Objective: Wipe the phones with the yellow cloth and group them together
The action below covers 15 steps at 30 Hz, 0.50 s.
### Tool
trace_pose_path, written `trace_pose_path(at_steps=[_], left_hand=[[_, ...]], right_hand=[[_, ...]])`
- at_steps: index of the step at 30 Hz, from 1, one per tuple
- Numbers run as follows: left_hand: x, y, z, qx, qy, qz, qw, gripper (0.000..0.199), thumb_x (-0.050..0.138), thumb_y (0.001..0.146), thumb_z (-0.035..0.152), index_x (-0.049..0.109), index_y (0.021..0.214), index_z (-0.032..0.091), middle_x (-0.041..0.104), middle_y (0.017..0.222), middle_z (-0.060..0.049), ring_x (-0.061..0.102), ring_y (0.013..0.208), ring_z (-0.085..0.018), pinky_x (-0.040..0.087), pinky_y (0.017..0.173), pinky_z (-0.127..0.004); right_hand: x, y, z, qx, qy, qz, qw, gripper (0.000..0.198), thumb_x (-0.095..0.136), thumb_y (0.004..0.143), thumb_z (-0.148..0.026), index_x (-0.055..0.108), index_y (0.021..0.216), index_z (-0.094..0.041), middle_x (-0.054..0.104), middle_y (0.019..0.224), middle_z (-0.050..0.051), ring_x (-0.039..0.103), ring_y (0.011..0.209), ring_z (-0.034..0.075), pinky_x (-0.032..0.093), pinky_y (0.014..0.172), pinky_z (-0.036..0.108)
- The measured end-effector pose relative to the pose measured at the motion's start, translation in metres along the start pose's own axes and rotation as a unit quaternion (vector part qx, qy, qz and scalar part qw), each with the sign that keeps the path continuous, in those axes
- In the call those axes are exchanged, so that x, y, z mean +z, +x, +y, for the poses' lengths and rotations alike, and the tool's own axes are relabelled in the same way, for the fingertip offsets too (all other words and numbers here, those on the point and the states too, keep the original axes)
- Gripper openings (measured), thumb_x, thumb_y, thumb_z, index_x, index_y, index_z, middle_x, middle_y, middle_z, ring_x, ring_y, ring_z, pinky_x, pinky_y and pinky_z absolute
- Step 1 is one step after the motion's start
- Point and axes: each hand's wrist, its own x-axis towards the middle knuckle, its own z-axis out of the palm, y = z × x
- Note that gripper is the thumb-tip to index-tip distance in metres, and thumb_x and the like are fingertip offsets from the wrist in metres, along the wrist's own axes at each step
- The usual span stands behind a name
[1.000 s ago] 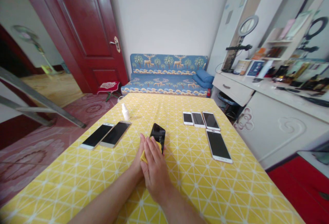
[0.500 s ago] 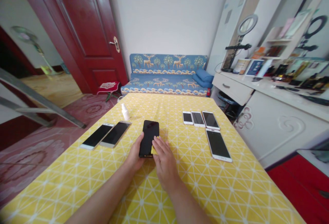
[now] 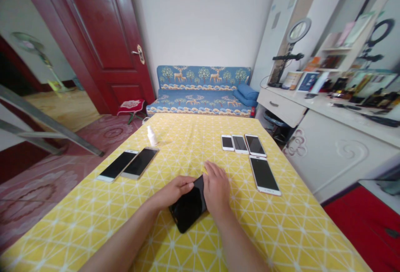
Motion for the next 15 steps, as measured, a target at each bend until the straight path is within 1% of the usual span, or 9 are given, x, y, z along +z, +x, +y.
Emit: trace_pose_path(at_steps=[1,2,4,5,6,8,10,13,15], left_hand=[[-0.001,0.0,0.0,0.0,0.014,-0.009,1.0,0.027,0.055,0.082,0.036,0.074,0.088,0.017,0.072,0.088,-0.005,0.06,0.079,-0.022,0.043,0.078,-0.033],[-0.001,0.001,0.0,-0.004,0.022,-0.004,1.0,0.028,0.055,0.082,0.036,0.074,0.087,0.017,0.071,0.087,-0.005,0.06,0.077,-0.022,0.043,0.076,-0.033],[-0.003,0.002,-0.002,-0.02,0.019,0.026,0.999,0.027,0.055,0.081,0.035,0.074,0.087,0.017,0.071,0.083,-0.005,0.059,0.075,-0.021,0.042,0.074,-0.032],[-0.004,0.003,-0.004,-0.028,0.004,0.049,0.998,0.026,0.055,0.081,0.034,0.073,0.087,0.017,0.07,0.082,-0.005,0.059,0.075,-0.021,0.042,0.074,-0.032],[-0.005,0.004,-0.005,-0.035,-0.017,0.076,0.996,0.025,0.056,0.08,0.034,0.073,0.086,0.017,0.07,0.08,-0.005,0.059,0.075,-0.021,0.042,0.074,-0.032],[-0.006,0.006,-0.008,-0.049,-0.073,0.131,0.987,0.023,0.058,0.079,0.033,0.072,0.085,0.016,0.069,0.076,-0.004,0.06,0.074,-0.021,0.042,0.075,-0.032],[-0.004,0.008,-0.009,-0.056,-0.136,0.184,0.972,0.02,0.06,0.077,0.032,0.071,0.084,0.016,0.069,0.075,-0.004,0.06,0.073,-0.02,0.043,0.075,-0.031],[0.005,0.011,-0.009,-0.041,-0.229,0.236,0.944,0.014,0.065,0.073,0.025,0.069,0.083,0.015,0.069,0.076,-0.003,0.06,0.075,-0.019,0.043,0.076,-0.029],[0.012,0.014,-0.009,-0.035,-0.278,0.26,0.924,0.007,0.066,0.073,0.019,0.068,0.078,0.015,0.067,0.072,-0.002,0.059,0.071,-0.016,0.044,0.076,-0.027]], right_hand=[[-0.002,0.001,0.003,0.041,0.026,-0.006,0.999,0.037,0.035,0.095,-0.033,0.064,0.111,-0.015,0.067,0.113,0.012,0.06,0.106,0.028,0.044,0.091,0.044],[-0.004,0.002,0.006,0.079,0.057,-0.012,0.995,0.039,0.036,0.095,-0.039,0.066,0.098,-0.015,0.07,0.097,0.011,0.064,0.091,0.026,0.047,0.08,0.039],[-0.007,0.003,0.009,0.137,0.129,-0.009,0.982,0.044,0.037,0.093,-0.048,0.063,0.077,-0.016,0.066,0.072,0.006,0.061,0.069,0.022,0.045,0.065,0.033],[-0.007,0.003,0.01,0.156,0.167,0.004,0.974,0.045,0.039,0.092,-0.051,0.06,0.072,-0.017,0.063,0.067,0.004,0.058,0.065,0.02,0.043,0.062,0.031],[-0.007,0.003,0.01,0.171,0.203,0.022,0.964,0.044,0.041,0.091,-0.052,0.059,0.071,-0.017,0.062,0.067,0.003,0.057,0.065,0.02,0.042,0.061,0.03],[-0.006,0.002,0.005,0.193,0.264,0.055,0.943,0.041,0.044,0.09,-0.052,0.059,0.076,-0.017,0.063,0.074,0.003,0.057,0.07,0.019,0.043,0.063,0.029],[-0.003,-0.001,-0.004,0.195,0.295,0.065,0.933,0.04,0.045,0.089,-0.052,0.061,0.083,-0.016,0.064,0.08,0.004,0.058,0.074,0.019,0.044,0.066,0.029],[0.006,-0.01,-0.022,0.178,0.297,0.049,0.937,0.04,0.043,0.091,-0.052,0.063,0.089,-0.017,0.066,0.082,0.006,0.06,0.075,0.021,0.047,0.067,0.032],[0.013,-0.016,-0.034,0.146,0.287,0.042,0.946,0.04,0.039,0.094,-0.048,0.063,0.105,-0.018,0.068,0.096,0.009,0.063,0.09,0.024,0.051,0.076,0.035]])
